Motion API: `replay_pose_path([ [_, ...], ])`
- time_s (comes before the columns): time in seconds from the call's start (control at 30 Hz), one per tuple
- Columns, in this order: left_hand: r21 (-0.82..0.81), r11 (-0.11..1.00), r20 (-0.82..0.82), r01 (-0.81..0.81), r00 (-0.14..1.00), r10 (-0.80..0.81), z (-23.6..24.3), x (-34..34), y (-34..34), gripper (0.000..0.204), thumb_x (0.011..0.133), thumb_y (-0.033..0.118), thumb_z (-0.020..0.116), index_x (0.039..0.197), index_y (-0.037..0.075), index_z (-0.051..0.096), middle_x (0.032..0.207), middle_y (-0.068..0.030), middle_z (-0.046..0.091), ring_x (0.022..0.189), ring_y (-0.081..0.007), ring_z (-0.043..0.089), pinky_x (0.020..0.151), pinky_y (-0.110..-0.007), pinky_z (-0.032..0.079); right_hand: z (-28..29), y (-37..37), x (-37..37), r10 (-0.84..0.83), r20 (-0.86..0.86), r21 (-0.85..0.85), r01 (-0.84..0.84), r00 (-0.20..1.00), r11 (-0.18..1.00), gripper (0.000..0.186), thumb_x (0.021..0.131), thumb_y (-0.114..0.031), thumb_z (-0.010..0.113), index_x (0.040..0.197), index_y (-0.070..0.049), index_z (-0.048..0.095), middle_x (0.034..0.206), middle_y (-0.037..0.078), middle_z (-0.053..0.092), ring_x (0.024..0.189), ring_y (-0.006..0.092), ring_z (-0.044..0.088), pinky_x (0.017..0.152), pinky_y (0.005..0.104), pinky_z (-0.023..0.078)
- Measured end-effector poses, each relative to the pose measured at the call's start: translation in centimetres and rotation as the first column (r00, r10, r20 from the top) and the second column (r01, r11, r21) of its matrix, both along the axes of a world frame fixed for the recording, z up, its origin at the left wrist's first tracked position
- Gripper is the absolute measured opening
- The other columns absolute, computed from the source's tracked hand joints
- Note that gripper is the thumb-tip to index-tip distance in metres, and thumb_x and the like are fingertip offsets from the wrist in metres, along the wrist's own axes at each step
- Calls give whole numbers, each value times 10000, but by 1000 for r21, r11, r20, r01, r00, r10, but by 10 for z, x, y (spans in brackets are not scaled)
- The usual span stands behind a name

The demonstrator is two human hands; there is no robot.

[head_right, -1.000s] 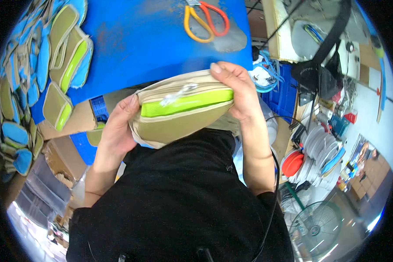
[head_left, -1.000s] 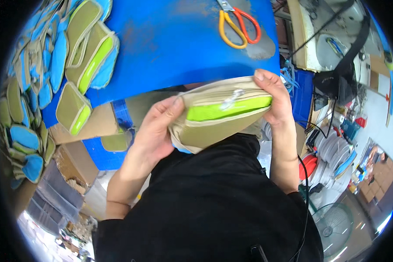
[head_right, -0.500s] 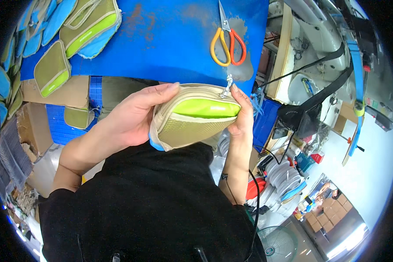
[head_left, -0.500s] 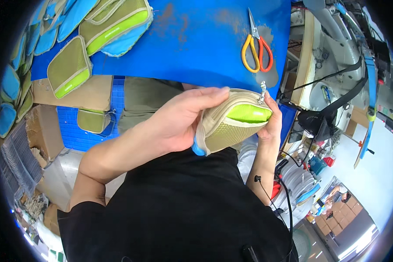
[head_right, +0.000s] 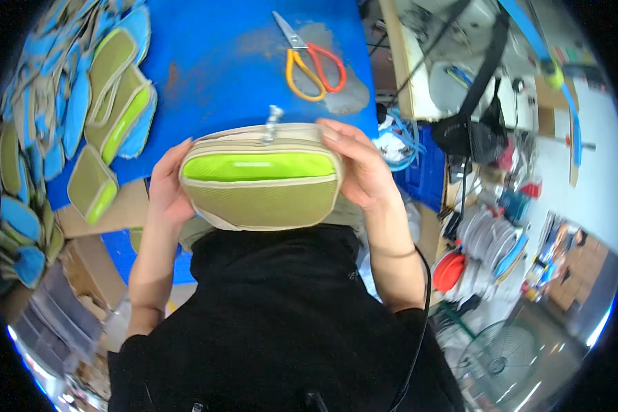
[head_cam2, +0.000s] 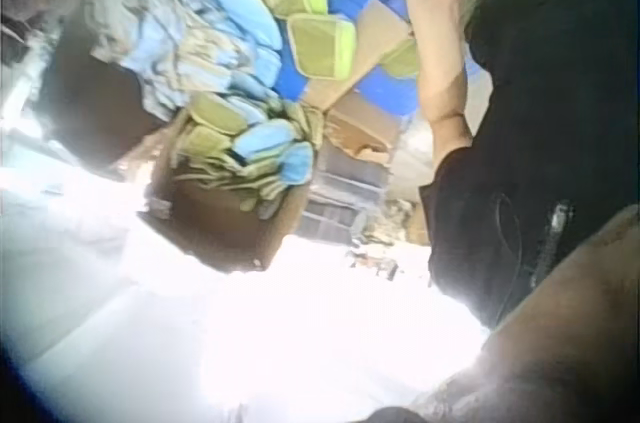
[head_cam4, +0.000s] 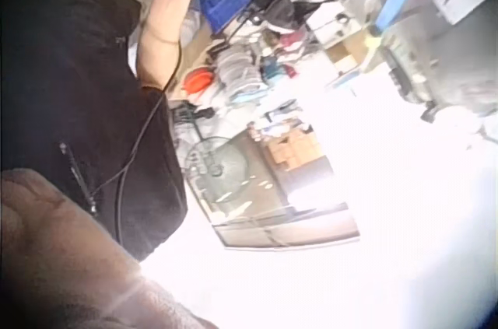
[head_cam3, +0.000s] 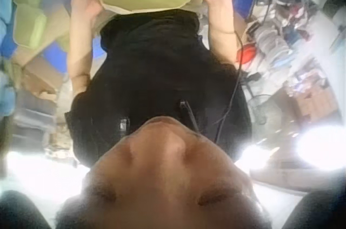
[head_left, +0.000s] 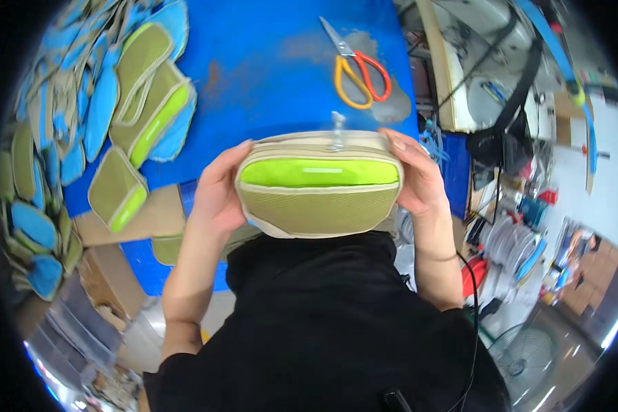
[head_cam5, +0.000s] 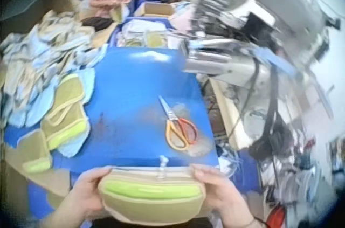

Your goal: The person inserts a blue foam insert into a beige mesh pouch and feeds the opening under a sewing machine to stitch it closed. They use scissors to trim the excess thread and place the finished pouch aside before repeating the process with another unit.

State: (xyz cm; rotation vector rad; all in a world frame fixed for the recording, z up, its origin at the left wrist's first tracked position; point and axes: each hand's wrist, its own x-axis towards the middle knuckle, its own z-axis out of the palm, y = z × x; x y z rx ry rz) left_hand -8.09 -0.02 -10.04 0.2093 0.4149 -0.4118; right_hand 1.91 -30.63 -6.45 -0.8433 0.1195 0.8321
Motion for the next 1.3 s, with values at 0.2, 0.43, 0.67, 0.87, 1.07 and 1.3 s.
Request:
replay_pose_path([
  [0.2,22,999,190,-45,981,40,-1,-2,17,496,1014,270,518,1406,-30,566,1381,-230,640,1281,-344,625,1110,-482,490,10,7,-2,54,-28,184,-48,998,982,259,1026,-185,643,1206,2,642,1121,63,706,1035,124,671,916,271,517],
  [0.43,330,944,238,5,967,-89,21,3,13,288,859,222,747,1016,29,603,968,-90,693,892,-180,681,795,-318,560,11,7,-1,78,69,69,-83,995,994,196,984,-209,689,875,-91,577,819,-45,581,754,37,528,673,221,398],
  [0.67,440,893,325,94,910,-256,32,8,13,305,809,232,806,854,78,547,829,-21,605,753,-97,562,669,-247,436,3,-4,0,84,153,33,-90,985,995,264,965,-217,709,808,-104,530,768,-41,554,699,41,467,624,228,349],
  [0.87,480,872,349,96,891,-290,37,12,10,307,788,236,808,838,76,551,852,-24,598,789,-106,536,700,-265,403,-6,-9,3,86,237,4,-90,968,996,285,930,-234,729,793,-100,519,762,-25,546,699,67,457,626,247,331],
  [1.07,412,901,345,137,892,-294,38,18,16,310,786,246,806,853,68,561,890,-28,604,812,-116,542,723,-264,407,-7,-9,7,127,269,-3,-131,955,991,291,888,-270,749,840,-84,531,790,-23,549,727,74,467,654,241,330],
  [1.3,674,739,364,7,867,-340,38,20,31,244,827,166,812,911,52,613,865,13,605,796,-74,551,708,-238,422,7,-11,11,196,323,-180,-143,926,973,250,840,-150,778,900,-49,557,819,-22,579,746,76,516,667,236,382],
])
